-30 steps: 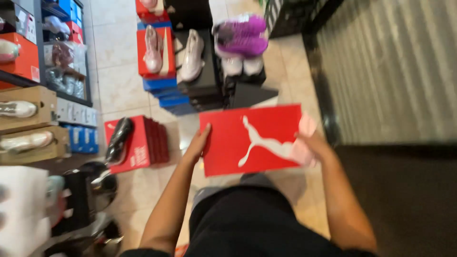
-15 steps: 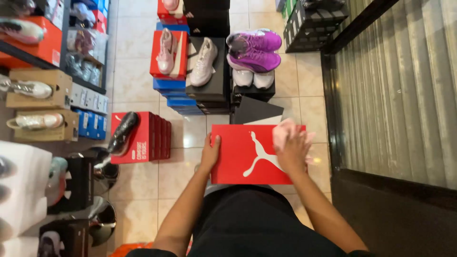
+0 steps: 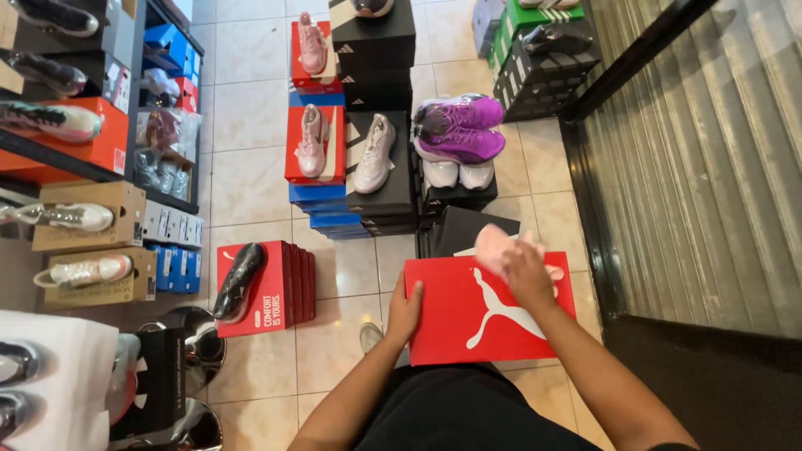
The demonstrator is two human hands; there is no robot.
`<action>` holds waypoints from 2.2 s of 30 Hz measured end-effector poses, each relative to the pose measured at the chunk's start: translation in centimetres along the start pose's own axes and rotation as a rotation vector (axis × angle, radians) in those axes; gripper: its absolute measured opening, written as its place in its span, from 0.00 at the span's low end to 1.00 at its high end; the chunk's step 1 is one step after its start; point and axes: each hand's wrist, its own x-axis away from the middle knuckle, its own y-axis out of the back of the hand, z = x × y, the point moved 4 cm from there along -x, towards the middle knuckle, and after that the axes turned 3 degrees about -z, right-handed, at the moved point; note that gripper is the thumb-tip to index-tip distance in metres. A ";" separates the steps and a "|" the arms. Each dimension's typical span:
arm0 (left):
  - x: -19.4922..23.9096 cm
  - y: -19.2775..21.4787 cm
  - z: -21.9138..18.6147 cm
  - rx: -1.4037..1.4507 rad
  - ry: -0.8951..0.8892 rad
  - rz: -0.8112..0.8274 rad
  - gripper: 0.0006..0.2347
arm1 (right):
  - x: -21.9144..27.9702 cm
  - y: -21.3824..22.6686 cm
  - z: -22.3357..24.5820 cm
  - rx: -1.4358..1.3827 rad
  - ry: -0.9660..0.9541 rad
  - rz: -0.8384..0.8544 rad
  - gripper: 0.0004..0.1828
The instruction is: Inspecting the contents of shoe boxes in a warehouse
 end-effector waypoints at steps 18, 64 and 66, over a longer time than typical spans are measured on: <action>0.3 -0.1 1.3 -0.022 0.172 -0.055 0.37 | -10.4 -5.7 -5.2 0.158 -0.156 1.363 0.29; -2.7 -0.4 1.7 -0.111 -0.012 0.057 0.27 | 6.0 -2.2 15.3 0.279 0.283 0.245 0.24; -2.7 -0.2 2.3 -0.114 0.034 0.063 0.27 | 9.6 -0.4 17.9 0.029 0.462 0.396 0.27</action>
